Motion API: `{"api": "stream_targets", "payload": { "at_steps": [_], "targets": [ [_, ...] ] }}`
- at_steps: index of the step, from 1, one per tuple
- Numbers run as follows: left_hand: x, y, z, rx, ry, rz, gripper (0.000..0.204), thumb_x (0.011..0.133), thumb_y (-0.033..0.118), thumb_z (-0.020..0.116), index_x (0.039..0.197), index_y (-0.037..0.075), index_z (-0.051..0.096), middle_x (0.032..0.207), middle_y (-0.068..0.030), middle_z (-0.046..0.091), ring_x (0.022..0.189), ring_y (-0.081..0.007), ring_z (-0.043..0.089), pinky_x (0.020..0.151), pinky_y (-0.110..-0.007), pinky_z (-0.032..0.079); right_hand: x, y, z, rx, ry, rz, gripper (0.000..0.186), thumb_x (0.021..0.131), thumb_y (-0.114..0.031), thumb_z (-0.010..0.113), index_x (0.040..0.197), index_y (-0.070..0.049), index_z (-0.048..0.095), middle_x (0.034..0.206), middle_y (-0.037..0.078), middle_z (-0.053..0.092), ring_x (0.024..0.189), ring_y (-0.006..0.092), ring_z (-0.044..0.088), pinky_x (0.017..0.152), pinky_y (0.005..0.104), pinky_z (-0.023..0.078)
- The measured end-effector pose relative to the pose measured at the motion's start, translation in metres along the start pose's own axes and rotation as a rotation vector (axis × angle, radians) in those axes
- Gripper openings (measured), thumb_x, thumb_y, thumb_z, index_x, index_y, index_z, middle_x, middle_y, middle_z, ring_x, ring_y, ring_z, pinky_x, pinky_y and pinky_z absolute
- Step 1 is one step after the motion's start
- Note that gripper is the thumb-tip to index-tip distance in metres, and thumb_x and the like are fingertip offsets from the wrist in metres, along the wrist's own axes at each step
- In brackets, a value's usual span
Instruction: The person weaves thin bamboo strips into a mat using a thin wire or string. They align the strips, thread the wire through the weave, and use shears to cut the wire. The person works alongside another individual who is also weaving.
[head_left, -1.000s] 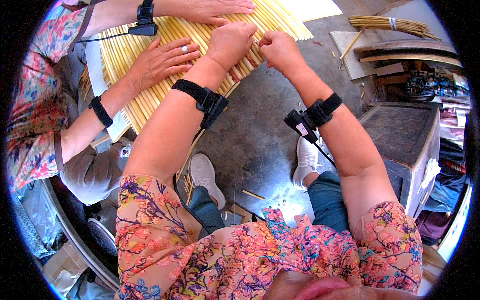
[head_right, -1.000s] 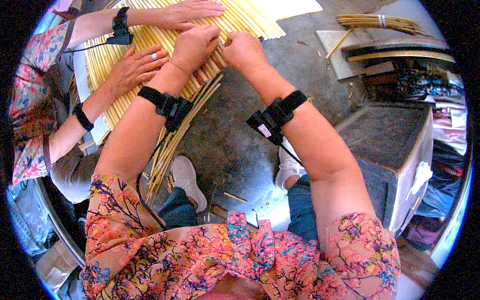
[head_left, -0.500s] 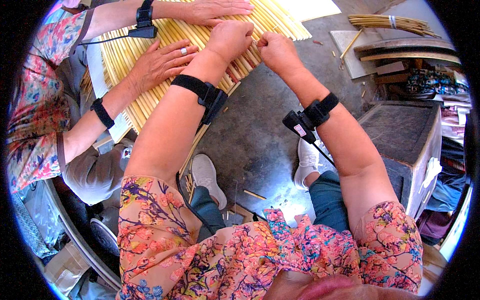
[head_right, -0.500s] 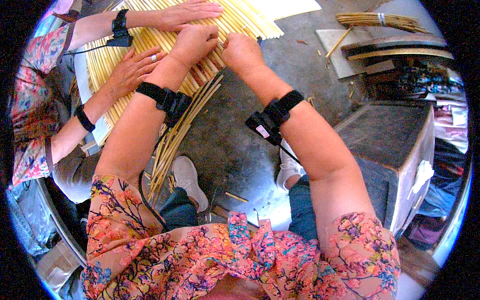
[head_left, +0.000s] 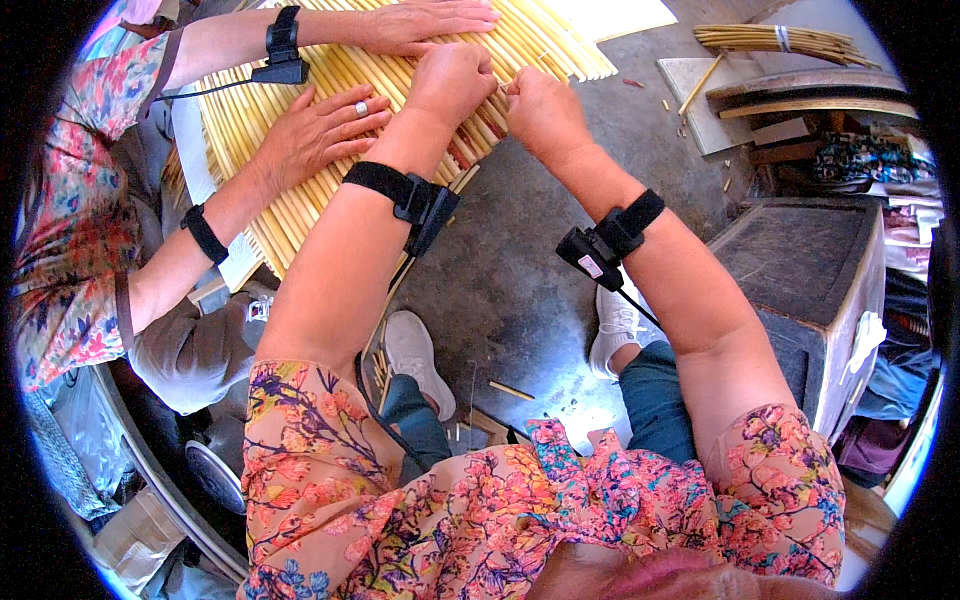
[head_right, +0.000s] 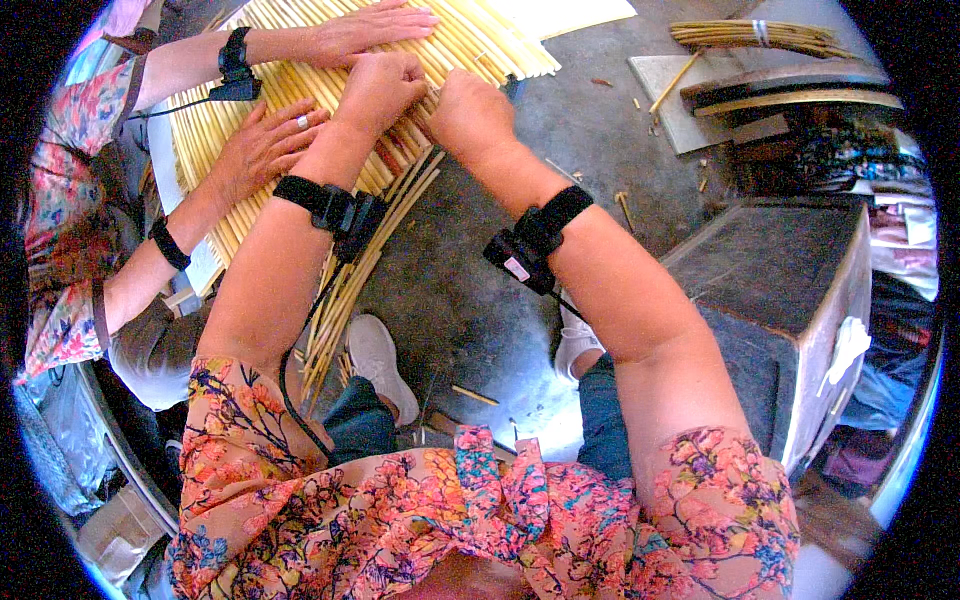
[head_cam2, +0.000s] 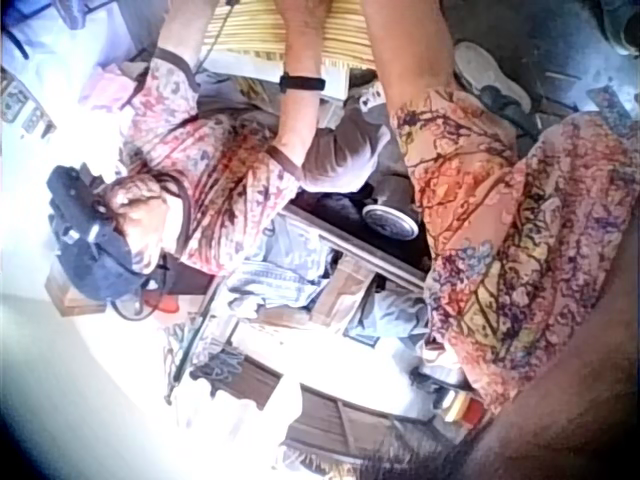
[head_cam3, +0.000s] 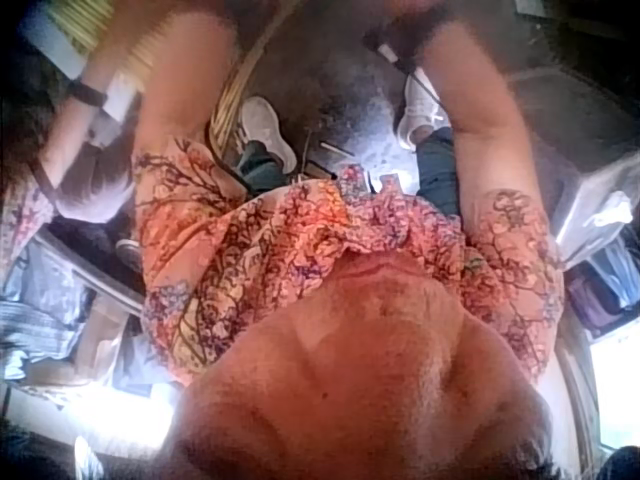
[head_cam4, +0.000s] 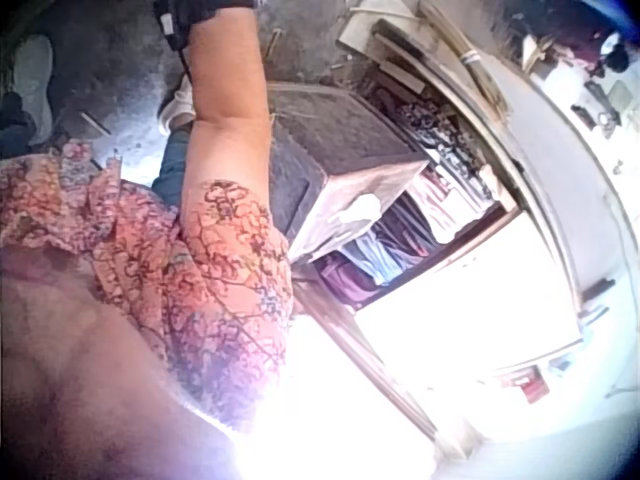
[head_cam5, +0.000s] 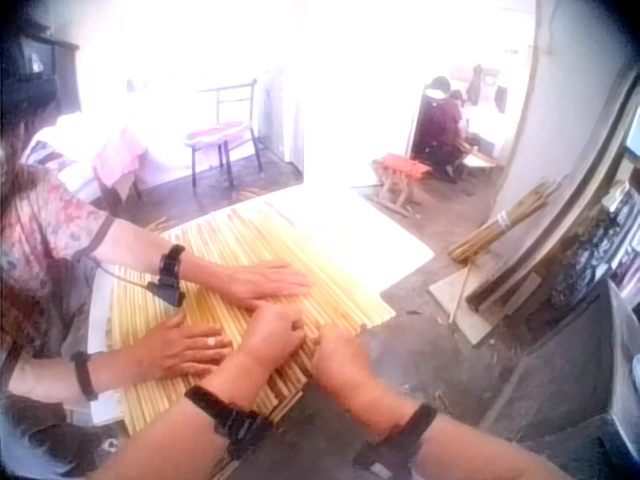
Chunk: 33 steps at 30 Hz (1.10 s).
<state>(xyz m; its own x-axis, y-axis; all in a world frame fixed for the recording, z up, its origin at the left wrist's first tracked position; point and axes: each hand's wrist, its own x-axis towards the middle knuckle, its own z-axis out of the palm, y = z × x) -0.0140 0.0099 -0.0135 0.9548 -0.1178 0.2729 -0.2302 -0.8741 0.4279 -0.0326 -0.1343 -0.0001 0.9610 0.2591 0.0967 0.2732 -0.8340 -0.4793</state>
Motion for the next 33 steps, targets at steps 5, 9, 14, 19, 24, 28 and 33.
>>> {"api": "stream_targets", "payload": {
  "at_steps": [5, 9, 14, 19, 24, 28, 33],
  "targets": [
    [-0.012, 0.001, 0.004, -0.056, 0.081, 0.0, 0.015, 0.073, 0.02, 0.06, 0.075, 0.006, 0.061, 0.071, -0.0161, 0.062, 0.067, -0.0334, 0.061, 0.062, -0.042, 0.048, -0.003, -0.003, -0.001, 0.004, -0.001, 0.001, 0.013, 0.079, -0.016, 0.054, 0.08, -0.004, 0.059, 0.08, 0.02, 0.062, 0.079, 0.0364, 0.06, 0.07, 0.0445, 0.048],
    [-0.016, 0.005, 0.003, -0.034, 0.108, 0.0, 0.015, 0.075, 0.021, 0.059, 0.076, 0.006, 0.058, 0.07, -0.0148, 0.061, 0.069, -0.0337, 0.061, 0.061, -0.042, 0.048, -0.002, -0.003, -0.005, 0.028, -0.031, 0.011, 0.017, 0.076, -0.015, 0.055, 0.084, -0.003, 0.061, 0.085, 0.021, 0.063, 0.082, 0.0366, 0.062, 0.074, 0.0445, 0.049],
    [-0.021, 0.012, -0.004, 0.028, 0.134, 0.054, 0.012, 0.079, 0.02, 0.057, 0.078, 0.008, 0.057, 0.072, -0.0143, 0.061, 0.071, -0.0336, 0.061, 0.063, -0.044, 0.048, -0.002, 0.0, -0.006, 0.112, -0.031, 0.017, 0.017, 0.074, -0.013, 0.054, 0.083, -0.004, 0.064, 0.084, 0.021, 0.064, 0.082, 0.0365, 0.062, 0.075, 0.0441, 0.049],
    [-0.02, -0.006, -0.021, 0.049, 0.014, 0.162, 0.008, 0.081, 0.011, 0.052, 0.085, 0.008, 0.058, 0.082, -0.017, 0.061, 0.082, -0.0344, 0.059, 0.07, -0.044, 0.047, 0.004, 0.007, -0.001, 0.147, 0.0, -0.025, 0.016, 0.074, -0.015, 0.054, 0.078, -0.004, 0.065, 0.079, 0.02, 0.064, 0.078, 0.0371, 0.062, 0.073, 0.0444, 0.049],
    [-0.034, -0.002, -0.035, 0.091, 0.089, 0.429, 0.034, 0.074, 0.003, 0.053, 0.106, 0.012, 0.058, 0.087, -0.0115, 0.057, 0.09, -0.0301, 0.056, 0.077, -0.039, 0.047, 0.009, 0.013, 0.003, 0.124, 0.043, -0.057, 0.013, 0.072, -0.012, 0.056, 0.072, -0.003, 0.064, 0.07, 0.018, 0.063, 0.067, 0.033, 0.062, 0.066, 0.04, 0.05],
    [-0.042, 0.005, -0.036, 0.246, -0.01, 0.464, 0.046, 0.067, 0.009, 0.062, 0.113, 0.016, 0.059, 0.088, -0.0045, 0.054, 0.088, -0.0228, 0.054, 0.076, -0.032, 0.047, 0.008, 0.006, -0.004, 0.133, -0.022, -0.027, 0.016, 0.072, -0.015, 0.056, 0.075, -0.005, 0.068, 0.078, 0.021, 0.064, 0.077, 0.036, 0.063, 0.072, 0.0441, 0.05],
    [-0.042, -0.001, -0.029, 0.286, -0.009, 0.461, 0.042, 0.067, 0.012, 0.063, 0.109, 0.016, 0.061, 0.088, -0.0045, 0.053, 0.089, -0.0227, 0.053, 0.077, -0.032, 0.046, 0.01, 0.012, -0.003, 0.166, -0.087, 0.042, 0.015, 0.072, -0.015, 0.056, 0.075, -0.005, 0.067, 0.078, 0.02, 0.064, 0.077, 0.0356, 0.062, 0.073, 0.0433, 0.05]
  ]
}}
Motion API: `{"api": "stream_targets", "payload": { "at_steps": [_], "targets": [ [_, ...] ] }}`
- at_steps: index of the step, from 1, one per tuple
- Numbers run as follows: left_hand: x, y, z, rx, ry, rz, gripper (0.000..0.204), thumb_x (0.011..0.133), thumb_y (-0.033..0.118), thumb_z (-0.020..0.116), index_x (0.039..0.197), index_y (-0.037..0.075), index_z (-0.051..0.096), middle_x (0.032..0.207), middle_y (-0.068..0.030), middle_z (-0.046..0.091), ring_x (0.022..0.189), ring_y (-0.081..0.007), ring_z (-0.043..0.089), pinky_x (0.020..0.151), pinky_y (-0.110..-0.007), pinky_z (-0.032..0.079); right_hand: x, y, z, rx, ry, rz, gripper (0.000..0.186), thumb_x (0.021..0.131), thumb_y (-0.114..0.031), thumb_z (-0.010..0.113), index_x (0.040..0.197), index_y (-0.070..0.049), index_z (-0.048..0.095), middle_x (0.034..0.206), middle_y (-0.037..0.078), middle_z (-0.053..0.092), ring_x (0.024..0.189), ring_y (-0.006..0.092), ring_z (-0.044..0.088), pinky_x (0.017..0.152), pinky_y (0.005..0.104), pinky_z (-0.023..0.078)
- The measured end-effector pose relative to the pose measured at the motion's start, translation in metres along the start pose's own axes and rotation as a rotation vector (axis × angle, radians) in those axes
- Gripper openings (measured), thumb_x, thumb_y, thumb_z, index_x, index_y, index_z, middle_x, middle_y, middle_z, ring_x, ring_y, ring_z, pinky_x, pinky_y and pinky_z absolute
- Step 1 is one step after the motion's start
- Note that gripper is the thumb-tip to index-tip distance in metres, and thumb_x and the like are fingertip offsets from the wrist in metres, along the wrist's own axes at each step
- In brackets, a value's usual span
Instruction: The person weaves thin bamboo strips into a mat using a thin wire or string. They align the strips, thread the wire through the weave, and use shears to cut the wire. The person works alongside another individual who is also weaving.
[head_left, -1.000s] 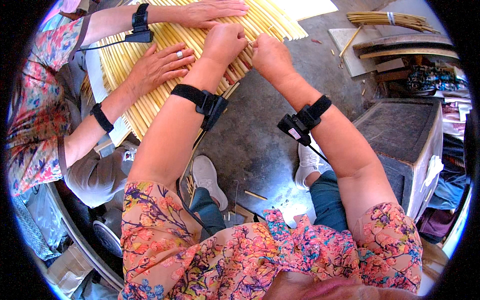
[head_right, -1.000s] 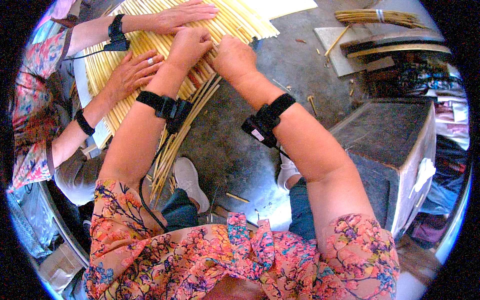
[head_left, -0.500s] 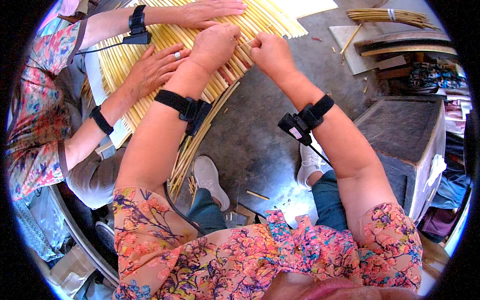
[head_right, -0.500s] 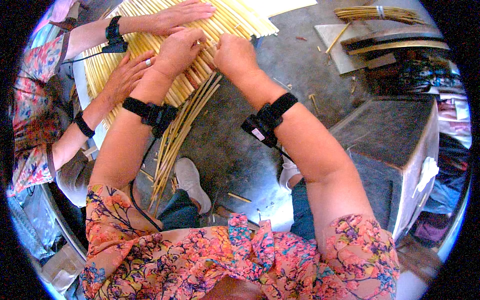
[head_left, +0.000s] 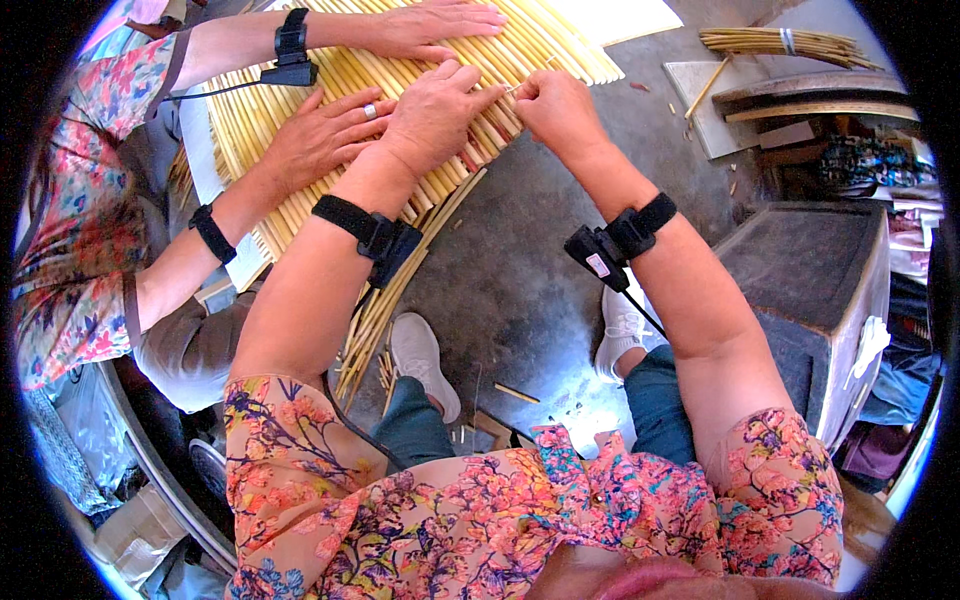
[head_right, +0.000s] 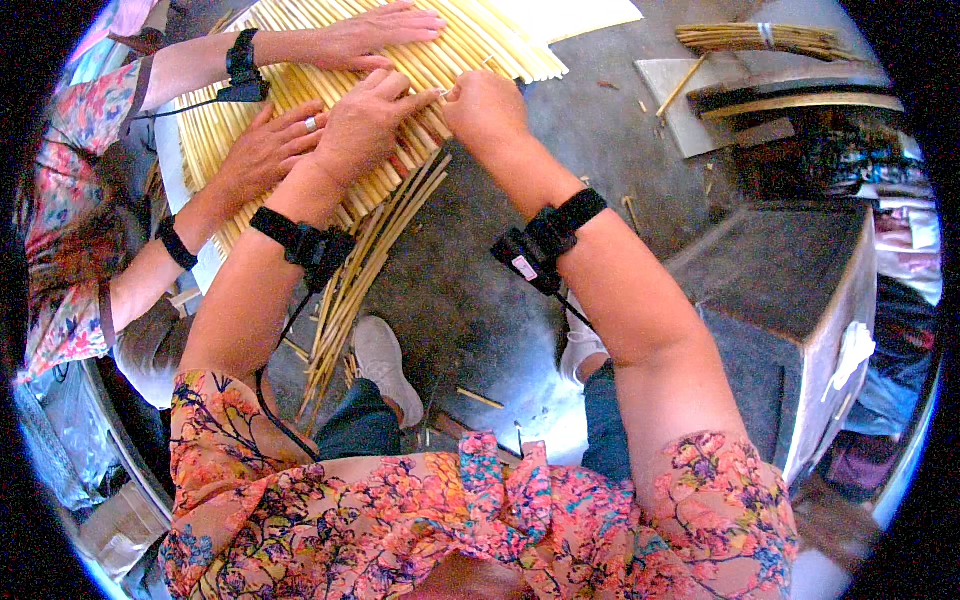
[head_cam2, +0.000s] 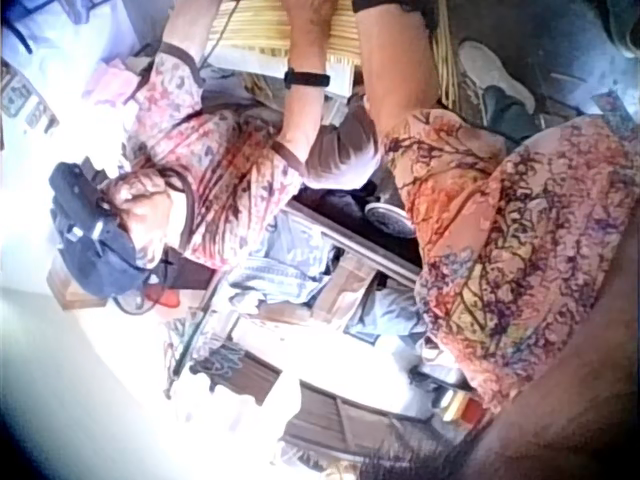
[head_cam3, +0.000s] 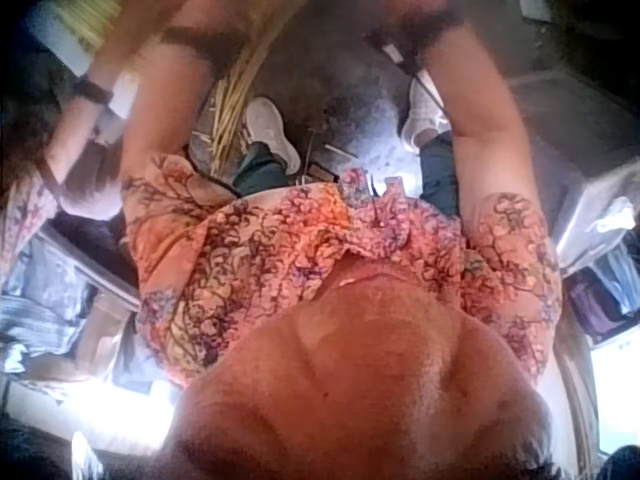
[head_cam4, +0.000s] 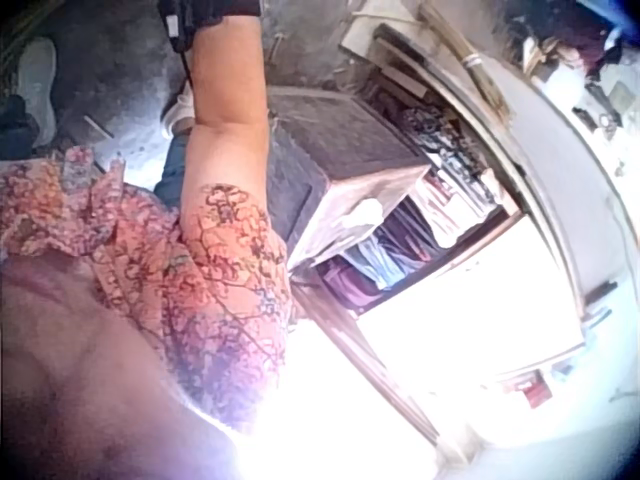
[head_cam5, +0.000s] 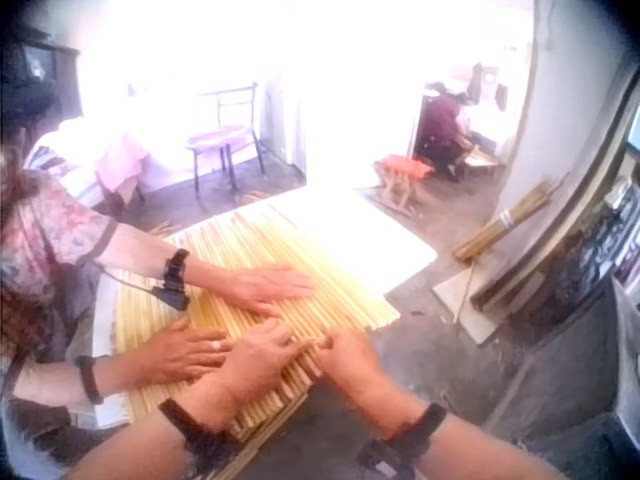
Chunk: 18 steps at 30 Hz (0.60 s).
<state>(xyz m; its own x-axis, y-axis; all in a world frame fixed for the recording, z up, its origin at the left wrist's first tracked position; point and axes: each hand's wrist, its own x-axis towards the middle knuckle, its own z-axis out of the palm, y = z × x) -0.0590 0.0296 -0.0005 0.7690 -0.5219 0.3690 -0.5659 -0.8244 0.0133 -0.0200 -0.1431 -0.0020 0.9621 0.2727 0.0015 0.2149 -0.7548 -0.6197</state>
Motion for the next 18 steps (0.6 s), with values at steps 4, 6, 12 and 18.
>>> {"api": "stream_targets", "payload": {
  "at_steps": [4, 6, 12, 18],
  "targets": [
    [0.001, -0.002, 0.002, 0.008, 0.039, 0.007, 0.038, 0.068, 0.014, 0.061, 0.106, 0.015, 0.061, 0.086, -0.005, 0.052, 0.089, -0.0237, 0.053, 0.076, -0.033, 0.047, -0.003, -0.004, -0.001, 0.029, -0.006, 0.001, 0.014, 0.071, -0.013, 0.055, 0.074, -0.004, 0.066, 0.077, 0.019, 0.064, 0.078, 0.0357, 0.062, 0.073, 0.0432, 0.049],
    [0.001, -0.001, 0.002, 0.023, 0.069, 0.028, 0.039, 0.066, 0.015, 0.06, 0.105, 0.013, 0.06, 0.082, -0.0063, 0.05, 0.086, -0.0262, 0.053, 0.074, -0.035, 0.047, -0.007, -0.007, -0.002, -0.022, 0.015, -0.025, 0.013, 0.071, -0.013, 0.056, 0.074, -0.004, 0.066, 0.077, 0.019, 0.064, 0.077, 0.0357, 0.062, 0.073, 0.0437, 0.049],
    [0.004, 0.009, -0.002, 0.07, 0.006, -0.024, 0.027, 0.071, 0.015, 0.059, 0.098, 0.014, 0.061, 0.087, -0.003, 0.054, 0.09, -0.0214, 0.054, 0.075, -0.032, 0.047, -0.012, 0.0, 0.005, -0.091, 0.086, -0.068, 0.01, 0.074, -0.014, 0.057, 0.075, -0.004, 0.061, 0.075, 0.018, 0.063, 0.074, 0.0349, 0.061, 0.068, 0.043, 0.049],
    [0.0, 0.012, -0.003, 0.103, 0.017, -0.017, 0.045, 0.062, 0.019, 0.065, 0.106, 0.013, 0.059, 0.087, -0.0047, 0.052, 0.088, -0.0245, 0.052, 0.074, -0.034, 0.047, -0.017, -0.01, 0.01, -0.205, 0.136, -0.099, 0.01, 0.079, -0.014, 0.055, 0.079, -0.005, 0.057, 0.077, 0.017, 0.061, 0.076, 0.0359, 0.06, 0.067, 0.0457, 0.047]
  ]
}}
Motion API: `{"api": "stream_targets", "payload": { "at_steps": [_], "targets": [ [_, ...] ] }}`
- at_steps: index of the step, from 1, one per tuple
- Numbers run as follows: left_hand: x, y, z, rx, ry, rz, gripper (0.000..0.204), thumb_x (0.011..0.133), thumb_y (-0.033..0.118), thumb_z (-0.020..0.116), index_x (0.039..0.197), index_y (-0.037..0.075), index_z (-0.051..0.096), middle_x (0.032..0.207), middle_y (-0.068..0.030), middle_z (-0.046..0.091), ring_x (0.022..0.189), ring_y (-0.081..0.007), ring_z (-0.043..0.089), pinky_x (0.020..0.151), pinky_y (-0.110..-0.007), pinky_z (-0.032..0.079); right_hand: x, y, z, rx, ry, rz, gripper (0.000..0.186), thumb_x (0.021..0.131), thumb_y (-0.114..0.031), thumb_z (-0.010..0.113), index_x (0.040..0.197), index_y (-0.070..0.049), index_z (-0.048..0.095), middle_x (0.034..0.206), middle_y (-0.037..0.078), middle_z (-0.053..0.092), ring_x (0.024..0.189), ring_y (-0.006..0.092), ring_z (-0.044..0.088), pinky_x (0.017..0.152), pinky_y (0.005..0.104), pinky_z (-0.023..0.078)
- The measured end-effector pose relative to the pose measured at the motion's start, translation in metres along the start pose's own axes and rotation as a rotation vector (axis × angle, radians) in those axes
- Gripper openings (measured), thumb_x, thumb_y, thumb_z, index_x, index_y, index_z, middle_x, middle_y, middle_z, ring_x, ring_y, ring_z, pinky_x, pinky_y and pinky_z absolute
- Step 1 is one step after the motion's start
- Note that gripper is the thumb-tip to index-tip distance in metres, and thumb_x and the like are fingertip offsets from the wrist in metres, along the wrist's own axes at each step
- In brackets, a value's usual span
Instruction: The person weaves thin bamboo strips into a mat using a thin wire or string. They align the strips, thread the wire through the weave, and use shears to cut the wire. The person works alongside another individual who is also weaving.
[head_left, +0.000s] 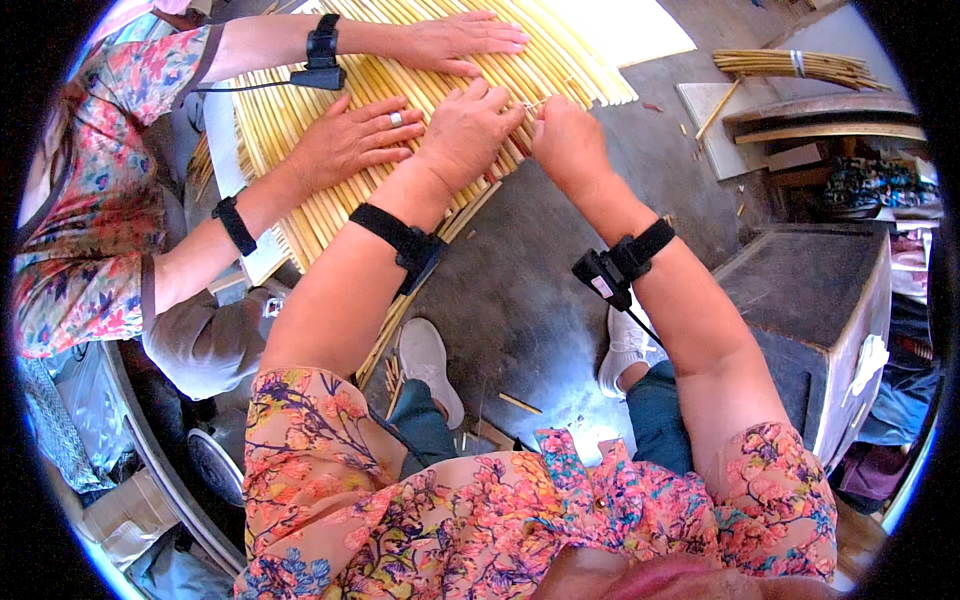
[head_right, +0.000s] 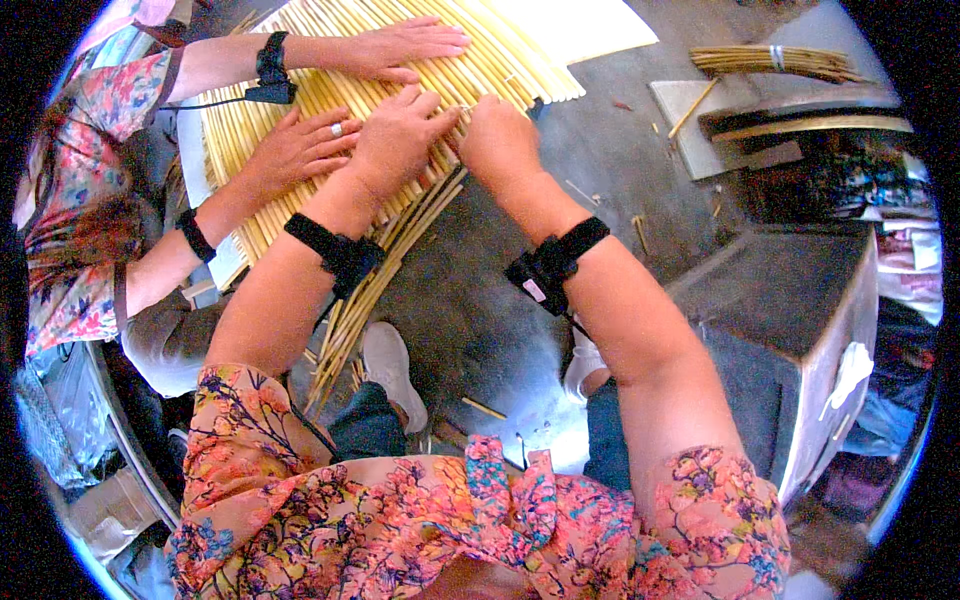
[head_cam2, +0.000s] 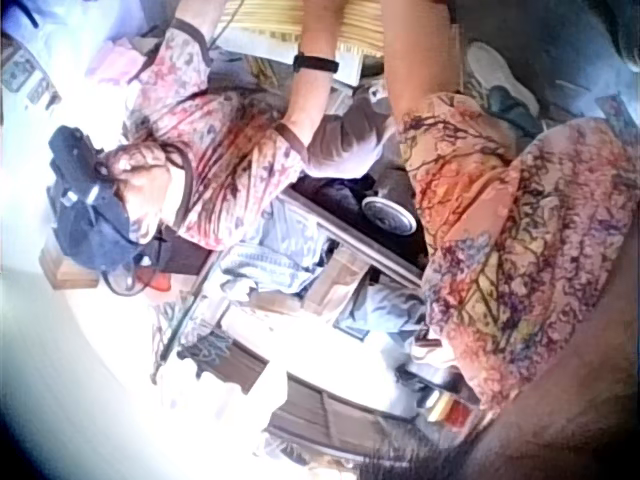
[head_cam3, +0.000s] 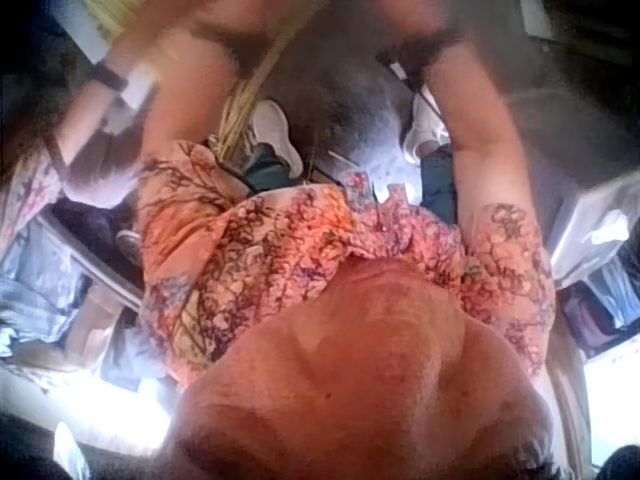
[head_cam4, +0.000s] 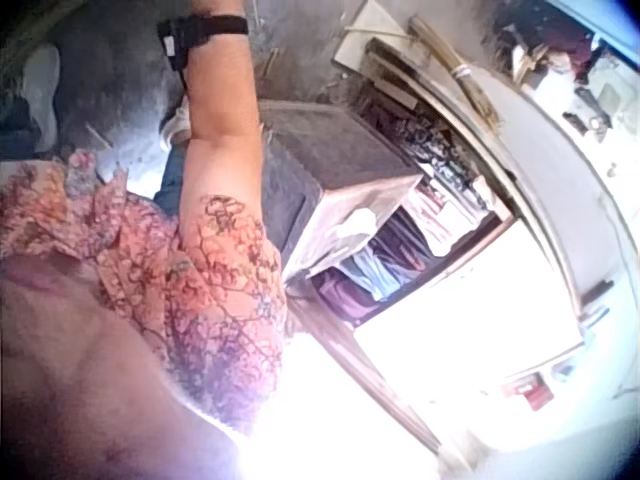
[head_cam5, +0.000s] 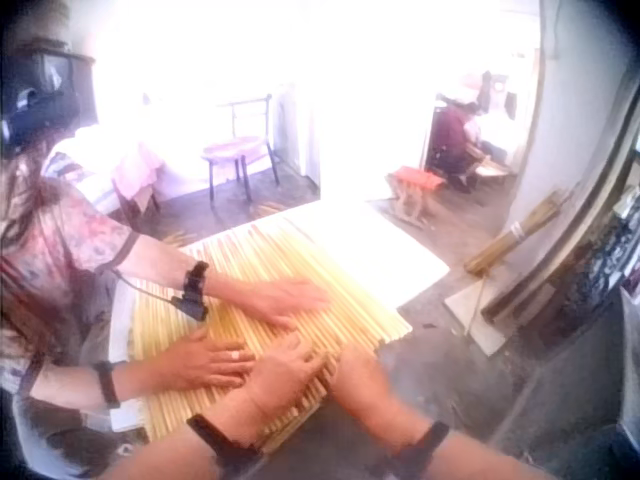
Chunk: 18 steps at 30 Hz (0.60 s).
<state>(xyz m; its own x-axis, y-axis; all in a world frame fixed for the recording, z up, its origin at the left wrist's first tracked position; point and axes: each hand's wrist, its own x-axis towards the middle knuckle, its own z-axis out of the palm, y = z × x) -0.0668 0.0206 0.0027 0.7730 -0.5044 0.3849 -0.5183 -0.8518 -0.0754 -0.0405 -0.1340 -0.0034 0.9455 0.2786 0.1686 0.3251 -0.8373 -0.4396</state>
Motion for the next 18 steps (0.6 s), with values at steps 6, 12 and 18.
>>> {"api": "stream_targets", "payload": {
  "at_steps": [6, 12, 18],
  "targets": [
    [-0.004, 0.003, -0.004, -0.049, -0.003, -0.041, 0.043, 0.064, 0.017, 0.064, 0.107, 0.014, 0.059, 0.086, -0.0043, 0.052, 0.088, -0.0236, 0.052, 0.073, -0.033, 0.047, 0.011, -0.01, -0.004, -0.078, -0.037, -0.024, 0.026, 0.078, -0.025, 0.061, 0.086, -0.001, 0.057, 0.086, 0.019, 0.062, 0.08, 0.0354, 0.063, 0.068, 0.0441, 0.051],
    [-0.009, 0.005, -0.003, -0.045, 0.005, -0.061, 0.033, 0.073, 0.017, 0.055, 0.105, 0.012, 0.059, 0.086, -0.004, 0.052, 0.088, -0.0223, 0.053, 0.07, -0.033, 0.047, 0.031, 0.0, -0.018, -0.107, -0.152, -0.041, 0.019, 0.078, -0.025, 0.059, 0.079, -0.007, 0.063, 0.078, 0.016, 0.064, 0.078, 0.0333, 0.063, 0.068, 0.0432, 0.05],
    [-0.008, 0.009, 0.001, -0.029, 0.052, -0.072, 0.025, 0.073, 0.017, 0.054, 0.096, 0.011, 0.06, 0.089, -0.0025, 0.052, 0.089, -0.0198, 0.052, 0.07, -0.033, 0.045, 0.059, 0.006, -0.01, -0.027, -0.205, -0.088, 0.018, 0.074, -0.02, 0.056, 0.078, -0.006, 0.067, 0.08, 0.019, 0.064, 0.078, 0.0353, 0.062, 0.073, 0.0428, 0.05]
  ]
}}
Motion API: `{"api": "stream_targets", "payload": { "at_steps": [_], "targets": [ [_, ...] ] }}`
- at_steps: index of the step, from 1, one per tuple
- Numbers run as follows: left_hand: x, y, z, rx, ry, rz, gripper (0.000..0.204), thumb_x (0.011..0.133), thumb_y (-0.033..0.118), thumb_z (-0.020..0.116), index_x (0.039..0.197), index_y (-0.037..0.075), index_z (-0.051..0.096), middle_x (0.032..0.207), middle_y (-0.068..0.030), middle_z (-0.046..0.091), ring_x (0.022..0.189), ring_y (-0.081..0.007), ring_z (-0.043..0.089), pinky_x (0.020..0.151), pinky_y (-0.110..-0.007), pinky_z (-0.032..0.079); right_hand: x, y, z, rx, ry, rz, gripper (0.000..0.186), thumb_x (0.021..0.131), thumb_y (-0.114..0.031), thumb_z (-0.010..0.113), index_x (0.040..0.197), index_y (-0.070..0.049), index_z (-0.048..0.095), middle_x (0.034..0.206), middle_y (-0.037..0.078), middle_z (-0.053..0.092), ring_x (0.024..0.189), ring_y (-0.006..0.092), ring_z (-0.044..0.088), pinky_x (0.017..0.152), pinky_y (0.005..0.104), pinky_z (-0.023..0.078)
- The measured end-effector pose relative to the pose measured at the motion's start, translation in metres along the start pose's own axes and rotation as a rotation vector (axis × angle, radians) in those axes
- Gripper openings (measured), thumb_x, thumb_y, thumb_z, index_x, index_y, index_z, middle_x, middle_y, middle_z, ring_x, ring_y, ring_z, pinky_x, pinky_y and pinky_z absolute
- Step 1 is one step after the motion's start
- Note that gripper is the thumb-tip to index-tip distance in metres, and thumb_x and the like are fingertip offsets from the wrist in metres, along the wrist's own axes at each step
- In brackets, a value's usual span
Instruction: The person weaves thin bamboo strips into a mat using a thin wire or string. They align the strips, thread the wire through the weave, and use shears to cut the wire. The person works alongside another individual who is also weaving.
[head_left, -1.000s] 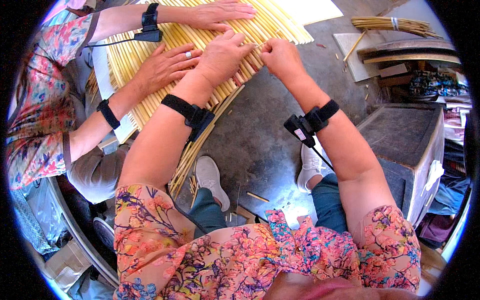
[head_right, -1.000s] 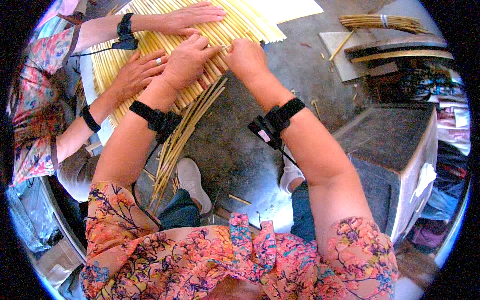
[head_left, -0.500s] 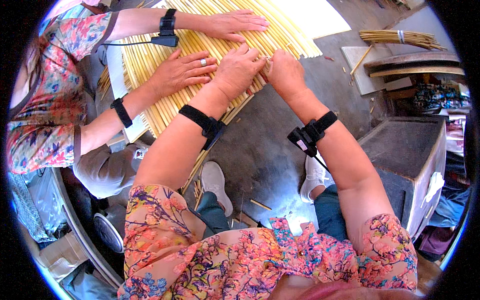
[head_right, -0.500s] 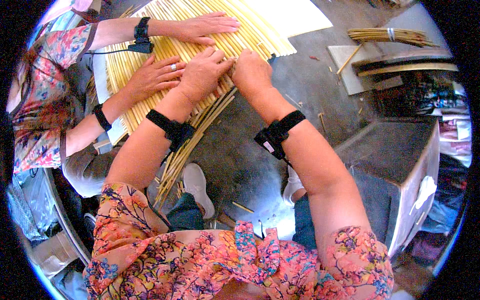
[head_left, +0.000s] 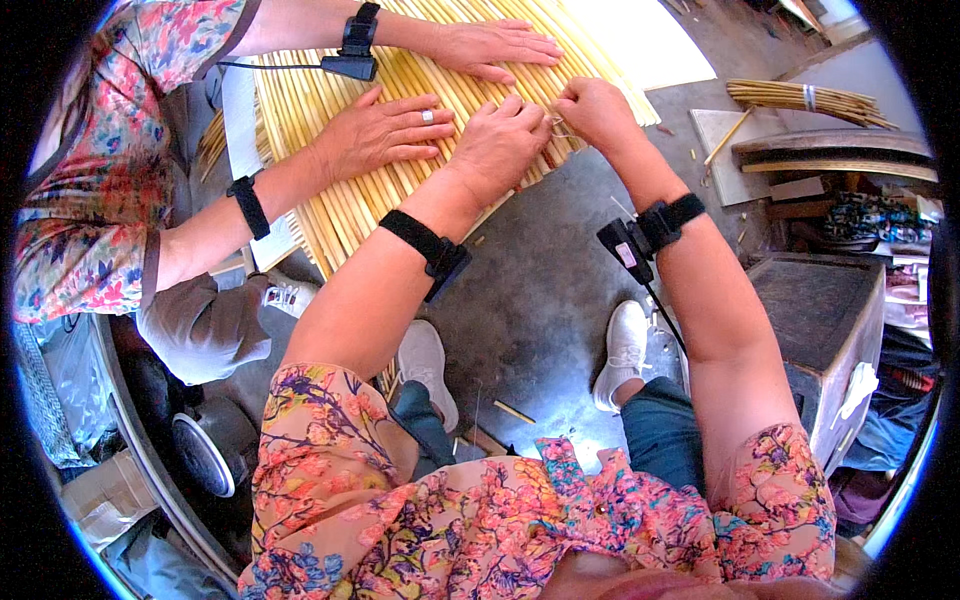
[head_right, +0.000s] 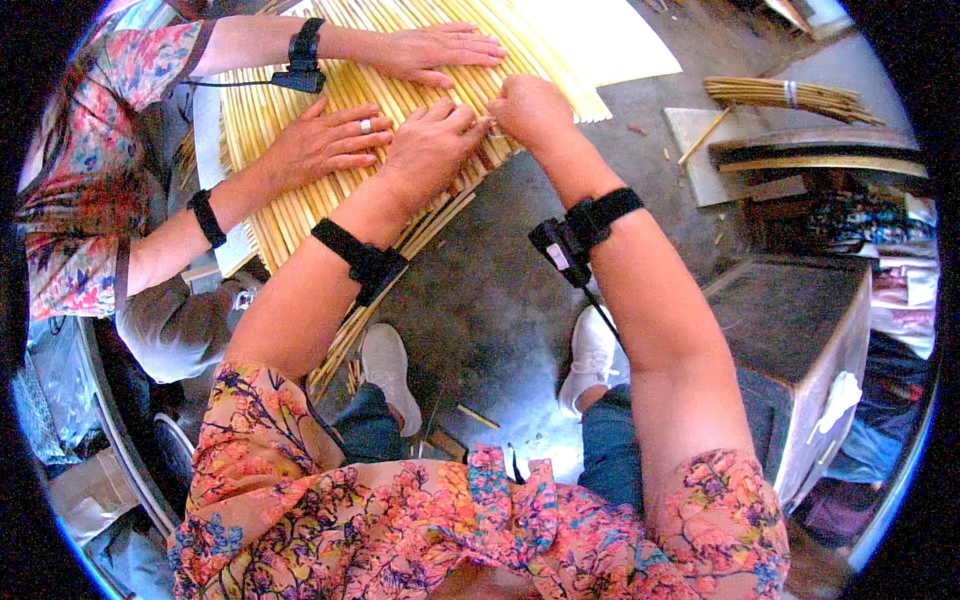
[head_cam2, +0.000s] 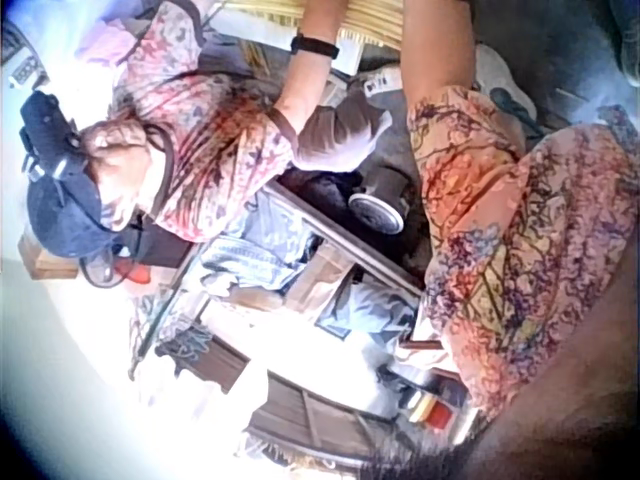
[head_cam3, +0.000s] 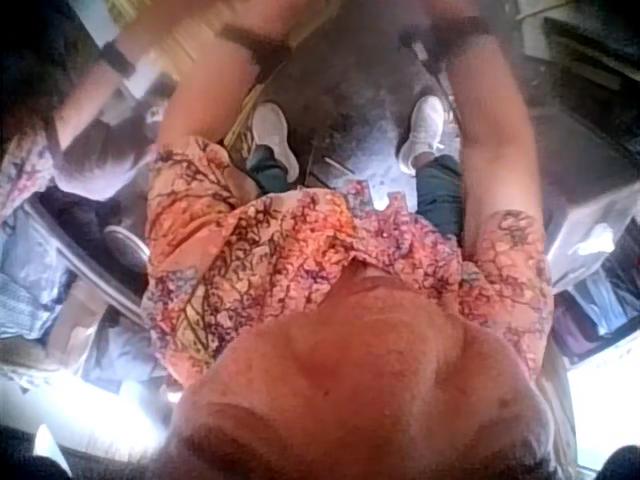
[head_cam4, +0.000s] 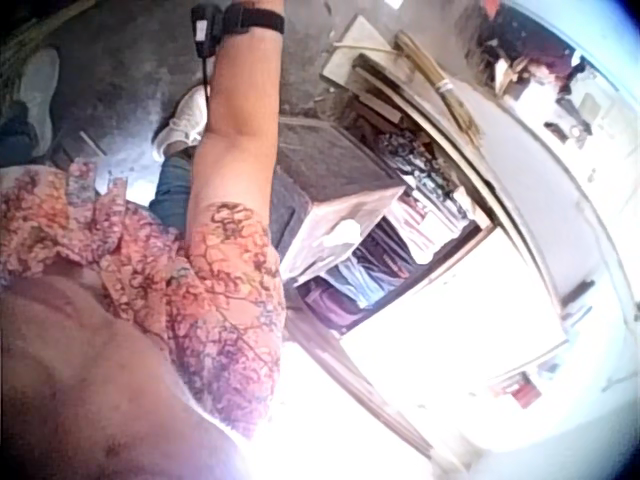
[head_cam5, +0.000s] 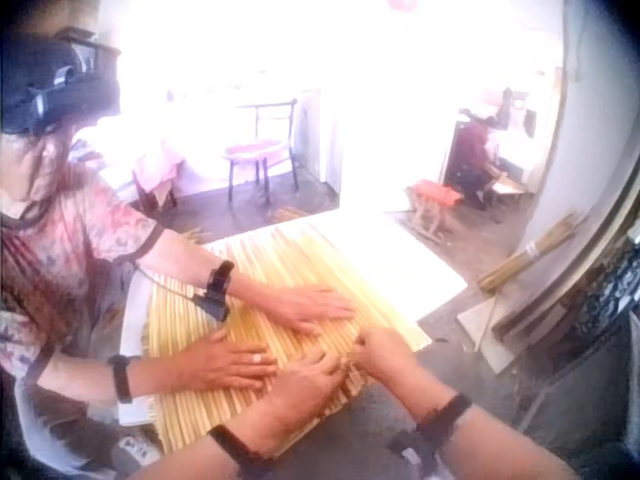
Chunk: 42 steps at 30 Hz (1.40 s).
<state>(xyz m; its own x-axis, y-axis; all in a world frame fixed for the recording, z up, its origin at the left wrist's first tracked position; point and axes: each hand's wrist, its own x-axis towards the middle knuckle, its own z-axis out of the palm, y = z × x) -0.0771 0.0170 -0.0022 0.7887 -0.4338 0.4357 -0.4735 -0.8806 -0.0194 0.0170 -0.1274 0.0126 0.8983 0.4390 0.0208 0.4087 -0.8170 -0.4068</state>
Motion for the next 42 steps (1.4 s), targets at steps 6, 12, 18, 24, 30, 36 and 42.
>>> {"api": "stream_targets", "payload": {
  "at_steps": [6, 12, 18, 24, 30, 36, 42],
  "targets": [
    [-0.001, 0.001, -0.002, -0.008, 0.007, 0.024, 0.017, 0.071, 0.017, 0.055, 0.084, 0.01, 0.062, 0.091, -0.0016, 0.053, 0.091, -0.0185, 0.052, 0.071, -0.032, 0.044, 0.009, -0.008, 0.012, -0.294, 0.008, -0.205, 0.018, 0.075, -0.019, 0.056, 0.075, -0.003, 0.064, 0.077, 0.018, 0.063, 0.074, 0.0343, 0.062, 0.068, 0.0437, 0.049],
    [-0.002, -0.001, 0.003, -0.003, 0.029, 0.019, 0.017, 0.072, 0.017, 0.054, 0.085, 0.01, 0.062, 0.089, -0.0015, 0.051, 0.088, -0.0193, 0.052, 0.069, -0.032, 0.046, 0.01, -0.016, 0.002, -0.384, -0.08, -0.275, 0.022, 0.074, -0.019, 0.055, 0.078, 0.0, 0.067, 0.082, 0.021, 0.065, 0.077, 0.0331, 0.065, 0.067, 0.0421, 0.052],
    [0.0, 0.001, 0.005, 0.035, 0.029, 0.014, 0.026, 0.075, 0.019, 0.055, 0.099, 0.011, 0.06, 0.086, -0.0014, 0.051, 0.086, -0.0192, 0.053, 0.067, -0.032, 0.047, 0.023, 0.013, 0.013, -0.082, 0.118, -0.144, 0.027, 0.079, -0.022, 0.05, 0.081, 0.003, 0.06, 0.078, 0.024, 0.063, 0.074, 0.0372, 0.062, 0.068, 0.0437, 0.05],
    [0.0, 0.001, 0.007, 0.049, 0.045, 0.029, 0.031, 0.072, 0.019, 0.056, 0.103, 0.012, 0.059, 0.086, -0.0013, 0.051, 0.086, -0.0193, 0.053, 0.067, -0.033, 0.047, 0.026, 0.026, 0.027, 0.414, 0.084, 0.073, 0.019, 0.088, -0.019, 0.046, 0.09, 0.0, 0.049, 0.07, 0.013, 0.061, 0.053, 0.0179, 0.061, 0.047, 0.0287, 0.048],
    [0.0, 0.002, 0.004, 0.073, -0.023, 0.021, 0.035, 0.071, 0.02, 0.056, 0.105, 0.013, 0.059, 0.086, -0.0014, 0.051, 0.086, -0.0196, 0.053, 0.068, -0.034, 0.047, 0.004, 0.01, 0.012, 0.806, -0.019, 0.093, 0.017, 0.09, -0.017, 0.05, 0.096, -0.002, 0.046, 0.076, 0.007, 0.06, 0.055, 0.0101, 0.06, 0.046, 0.0195, 0.046],
    [-0.001, -0.001, 0.007, 0.078, -0.017, 0.043, 0.041, 0.071, 0.02, 0.055, 0.112, 0.014, 0.056, 0.086, -0.0014, 0.052, 0.087, -0.0199, 0.053, 0.071, -0.033, 0.047, -0.009, 0.009, 0.008, 1.046, -0.097, 0.041, 0.022, 0.084, -0.011, 0.057, 0.103, -0.001, 0.051, 0.078, 0.005, 0.061, 0.061, 0.0088, 0.06, 0.052, 0.0187, 0.046],
    [0.001, 0.001, 0.006, 0.081, 0.005, 0.028, 0.039, 0.073, 0.02, 0.054, 0.112, 0.014, 0.056, 0.086, -0.0009, 0.051, 0.087, -0.0198, 0.053, 0.071, -0.032, 0.047, -0.009, 0.014, -0.003, 1.217, -0.222, 0.185, 0.022, 0.08, -0.014, 0.062, 0.099, -0.003, 0.058, 0.079, 0.002, 0.062, 0.065, 0.0087, 0.06, 0.053, 0.0192, 0.042]
  ]
}}
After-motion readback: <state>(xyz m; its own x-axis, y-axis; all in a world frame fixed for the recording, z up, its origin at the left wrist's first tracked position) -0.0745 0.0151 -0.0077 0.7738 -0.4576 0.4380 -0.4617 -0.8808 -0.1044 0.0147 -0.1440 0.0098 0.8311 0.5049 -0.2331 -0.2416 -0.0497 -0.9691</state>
